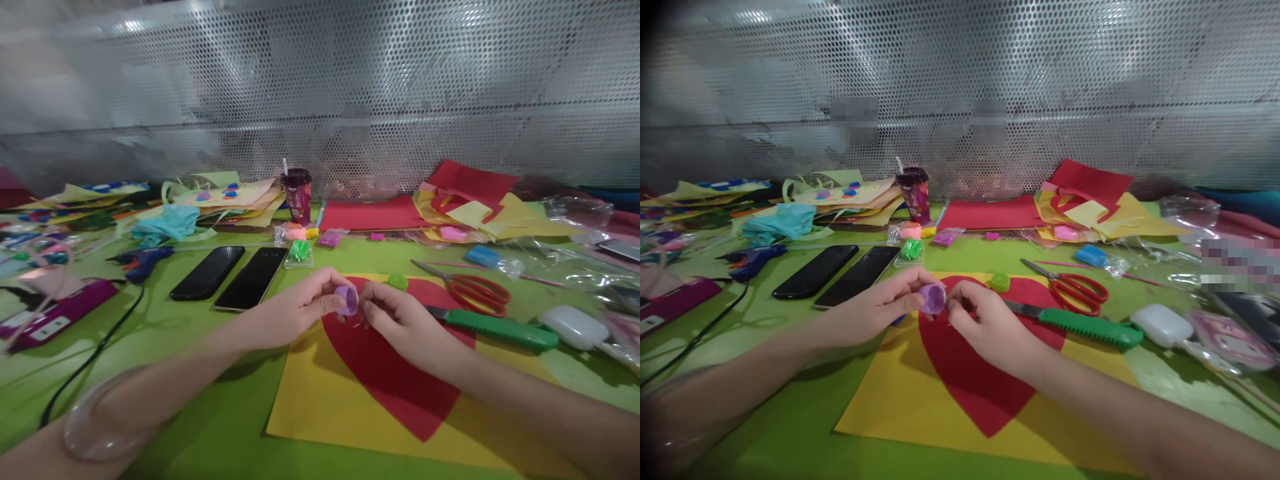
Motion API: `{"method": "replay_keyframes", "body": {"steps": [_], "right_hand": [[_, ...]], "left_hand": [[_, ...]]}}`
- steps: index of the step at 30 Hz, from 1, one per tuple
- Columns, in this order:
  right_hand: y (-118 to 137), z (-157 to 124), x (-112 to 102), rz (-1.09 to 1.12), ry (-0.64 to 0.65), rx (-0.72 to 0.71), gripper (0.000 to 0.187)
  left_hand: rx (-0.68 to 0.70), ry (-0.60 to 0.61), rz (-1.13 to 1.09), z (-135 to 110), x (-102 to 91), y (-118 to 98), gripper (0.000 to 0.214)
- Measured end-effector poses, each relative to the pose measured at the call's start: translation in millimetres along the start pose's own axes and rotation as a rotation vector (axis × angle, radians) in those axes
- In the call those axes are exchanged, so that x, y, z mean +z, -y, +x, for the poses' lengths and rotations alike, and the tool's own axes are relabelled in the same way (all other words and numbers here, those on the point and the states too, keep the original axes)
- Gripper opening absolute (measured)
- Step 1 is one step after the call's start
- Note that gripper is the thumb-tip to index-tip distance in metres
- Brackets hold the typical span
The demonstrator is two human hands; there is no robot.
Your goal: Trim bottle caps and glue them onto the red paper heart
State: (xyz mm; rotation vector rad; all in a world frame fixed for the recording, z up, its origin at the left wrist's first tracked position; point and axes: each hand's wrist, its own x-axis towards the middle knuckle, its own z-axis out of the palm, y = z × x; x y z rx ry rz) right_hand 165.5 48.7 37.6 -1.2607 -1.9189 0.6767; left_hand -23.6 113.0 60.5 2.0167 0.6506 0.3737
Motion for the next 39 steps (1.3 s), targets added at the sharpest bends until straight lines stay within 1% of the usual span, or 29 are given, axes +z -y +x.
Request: {"method": "replay_keyframes", "body": {"steps": [4,8,11,14,18,22,28,34,39], "right_hand": [[-1.7,-0.8,2.9,-0.051,-0.060,0.021,0.016],[-3.8,-2.6,6.9,-0.107,-0.107,0.004,0.012],[-4.7,-3.6,8.8,-0.150,-0.112,-0.023,0.016],[-4.5,-5.0,10.5,-0.219,-0.137,-0.062,0.023],[-3.8,-7.4,12.1,-0.301,-0.158,-0.124,0.023],[-4.1,-7.6,12.6,-0.339,-0.157,-0.167,0.024],[-4.7,-6.1,13.8,-0.347,-0.154,-0.180,0.025],[-3.3,-7.7,12.7,-0.308,-0.163,-0.128,0.022],[0.2,-7.6,12.4,-0.256,-0.193,-0.091,0.024]], "left_hand": [[-0.007,0.002,-0.033,-1.5,3.2,-0.2,0.025],[0.005,-0.010,-0.012,-2.6,8.0,-2.9,0.021],[0.036,-0.009,-0.013,-2.1,12.1,-3.2,0.017],[0.048,-0.057,-0.002,-1.5,15.3,-1.0,0.014],[0.052,-0.103,0.053,-1.3,16.3,2.5,0.018],[0.044,-0.114,0.059,-1.2,16.0,3.8,0.022],[0.056,-0.107,0.043,-0.9,15.6,4.4,0.023],[0.044,-0.098,0.037,-2.1,14.9,-1.6,0.022],[0.078,-0.098,0.047,-3.2,14.7,-0.1,0.022]]}}
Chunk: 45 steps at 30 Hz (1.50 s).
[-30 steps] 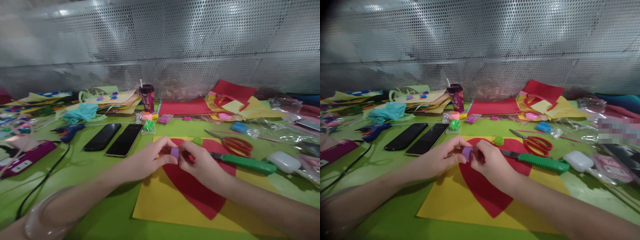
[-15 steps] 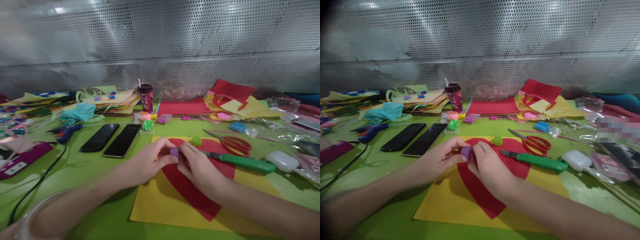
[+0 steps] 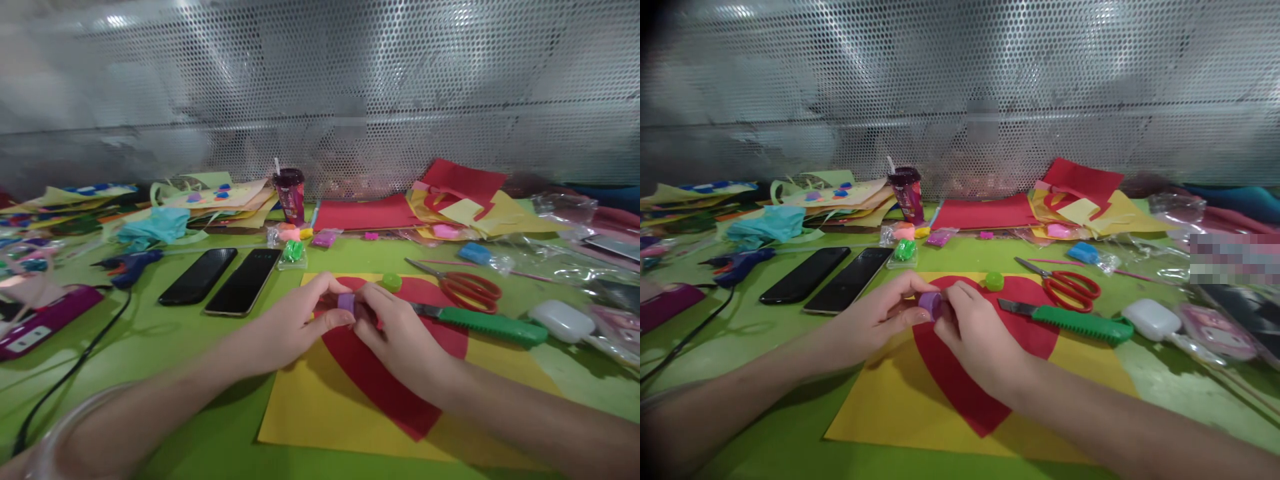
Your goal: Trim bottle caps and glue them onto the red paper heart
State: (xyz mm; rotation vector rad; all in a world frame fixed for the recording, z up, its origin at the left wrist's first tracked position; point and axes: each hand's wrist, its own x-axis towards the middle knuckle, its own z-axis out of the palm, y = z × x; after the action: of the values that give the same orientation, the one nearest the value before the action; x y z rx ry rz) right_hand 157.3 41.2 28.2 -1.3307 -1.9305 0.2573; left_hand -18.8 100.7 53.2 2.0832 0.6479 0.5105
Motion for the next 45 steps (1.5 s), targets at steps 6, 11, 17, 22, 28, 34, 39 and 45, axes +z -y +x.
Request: {"method": "replay_keyframes", "body": {"steps": [6,11,17,22,28,34,39,45], "right_hand": [[0.7,0.6,-0.7,0.030,0.003,-0.002,0.018],[-1.1,0.0,-0.8,0.037,-0.007,-0.011,0.014],[-6.1,0.3,-3.1,-0.003,0.015,-0.038,0.014],[-8.3,8.9,-20.7,-0.163,0.075,-0.039,0.018],[-36.3,17.5,-100.5,-0.496,0.333,0.082,0.024],[-73.8,18.6,-138.5,-0.722,0.381,0.230,0.040],[-106.5,11.1,-132.9,-0.825,0.449,0.264,0.043],[-114.1,6.2,-134.0,-0.819,0.420,0.266,0.042]], "left_hand": [[0.025,0.026,0.006,0.5,-0.8,3.6,0.021],[0.022,0.022,0.001,-0.1,-0.8,3.2,0.023],[-0.018,-0.016,0.021,0.1,-3.6,3.4,0.025],[-0.043,-0.019,-0.028,2.0,-7.5,3.9,0.026],[-0.048,-0.005,-0.171,5.4,-8.3,6.7,0.022],[-0.020,-0.026,-0.271,10.6,-9.3,6.5,0.024],[-0.043,-0.073,-0.359,12.2,-10.2,5.2,0.029],[-0.059,-0.081,-0.500,11.5,-9.4,2.4,0.031]]}}
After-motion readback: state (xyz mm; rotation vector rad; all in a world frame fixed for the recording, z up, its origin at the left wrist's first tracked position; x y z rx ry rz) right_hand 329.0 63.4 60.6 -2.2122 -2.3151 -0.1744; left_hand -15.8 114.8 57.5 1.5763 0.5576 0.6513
